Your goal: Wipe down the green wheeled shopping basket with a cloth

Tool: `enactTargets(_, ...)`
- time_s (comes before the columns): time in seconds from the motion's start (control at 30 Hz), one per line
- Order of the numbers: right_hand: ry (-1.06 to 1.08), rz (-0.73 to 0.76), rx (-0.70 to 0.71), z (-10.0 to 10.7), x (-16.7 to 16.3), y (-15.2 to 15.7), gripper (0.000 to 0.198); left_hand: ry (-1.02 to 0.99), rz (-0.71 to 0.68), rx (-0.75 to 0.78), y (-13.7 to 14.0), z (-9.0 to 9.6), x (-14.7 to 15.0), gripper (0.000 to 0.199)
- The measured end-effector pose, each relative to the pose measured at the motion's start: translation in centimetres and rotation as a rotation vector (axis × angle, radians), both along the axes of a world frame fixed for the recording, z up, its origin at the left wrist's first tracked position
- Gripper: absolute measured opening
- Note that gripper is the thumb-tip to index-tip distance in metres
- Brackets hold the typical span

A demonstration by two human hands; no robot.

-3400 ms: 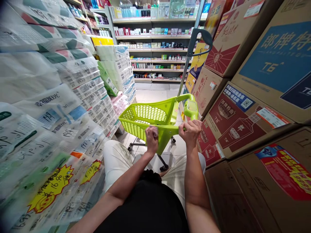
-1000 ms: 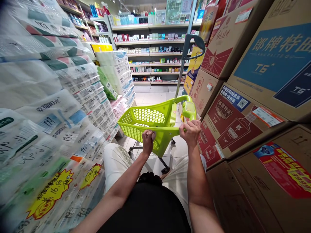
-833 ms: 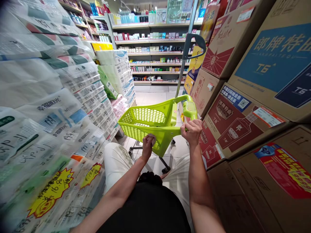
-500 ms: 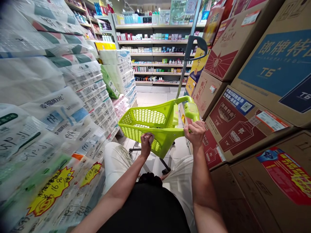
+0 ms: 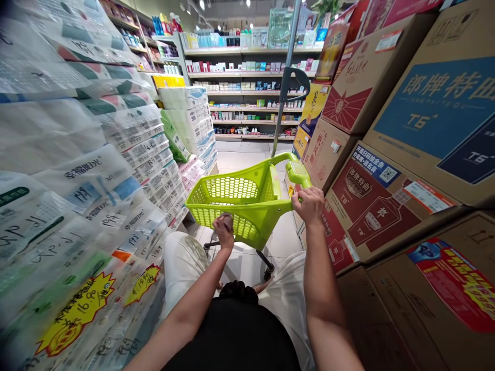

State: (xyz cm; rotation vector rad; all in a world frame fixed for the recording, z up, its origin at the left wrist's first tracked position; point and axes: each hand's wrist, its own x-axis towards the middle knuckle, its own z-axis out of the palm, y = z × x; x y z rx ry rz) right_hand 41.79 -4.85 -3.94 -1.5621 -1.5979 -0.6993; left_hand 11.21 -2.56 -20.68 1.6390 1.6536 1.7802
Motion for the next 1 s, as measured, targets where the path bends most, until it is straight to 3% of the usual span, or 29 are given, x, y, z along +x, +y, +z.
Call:
enactTargets(0.1, -0.038, -0.101, -0.014, 0.2, -4.1, 0.3, 0.024, 0.007, 0.037, 0.007, 0.6, 0.5, 1.0, 0.037)
enactTargets(0.23, -0.126, -0.034, -0.176, -0.8, -10.2, 1.1, 0.030, 0.195, -0.261, 0.069, 0.0, 0.5, 4.4, 0.038)
enactTargets(0.3, -0.126, -0.045, -0.222, -1.5, -11.4, 1.6, 0.035, 0.229, -0.319, 0.070, -0.1, 0.3, 4.2, 0.033)
enactTargets(0.33, -0.124, -0.047, -0.232, -1.8, -11.6, 1.7, 0.037, 0.201, -0.273, 0.059, 0.0, 0.2, 3.5, 0.030)
enactTargets(0.47, -0.143, -0.030, -0.219, -2.4, -10.9, 1.7, 0.039, -0.074, 0.198, 0.006, 1.7, 1.1, -0.7, 0.039)
enactTargets(0.5, -0.148, -0.031, -0.209, -2.5, -10.8, 1.6, 0.040, -0.111, 0.263, 0.005, 2.1, 1.5, -1.1, 0.043)
enactTargets(0.57, -0.141, -0.039, -0.190, -2.5, -10.9, 1.3, 0.040, -0.091, 0.209, 0.035, 2.2, 2.5, -0.6, 0.049)
enactTargets(0.67, -0.128, -0.037, -0.186, -2.4, -11.0, 1.0, 0.038, 0.090, -0.128, 0.123, 1.5, 3.9, 2.0, 0.059)
enactTargets(0.73, -0.155, -0.010, -0.203, -2.3, -10.7, 0.8, 0.037, 0.192, -0.253, 0.152, 1.0, 4.6, 2.6, 0.065)
enactTargets(0.8, -0.190, 0.014, -0.219, -2.1, -10.1, 0.6, 0.036, 0.206, -0.187, 0.124, 1.2, 5.1, 1.5, 0.064)
enactTargets(0.93, -0.180, -0.017, -0.182, -2.3, -9.7, 0.8, 0.034, 0.159, 0.092, -0.004, 2.4, 5.7, -2.2, 0.056)
enactTargets(1.0, -0.133, -0.054, -0.143, -2.5, -9.7, 1.0, 0.034, 0.192, 0.055, -0.011, 2.4, 5.7, -2.0, 0.054)
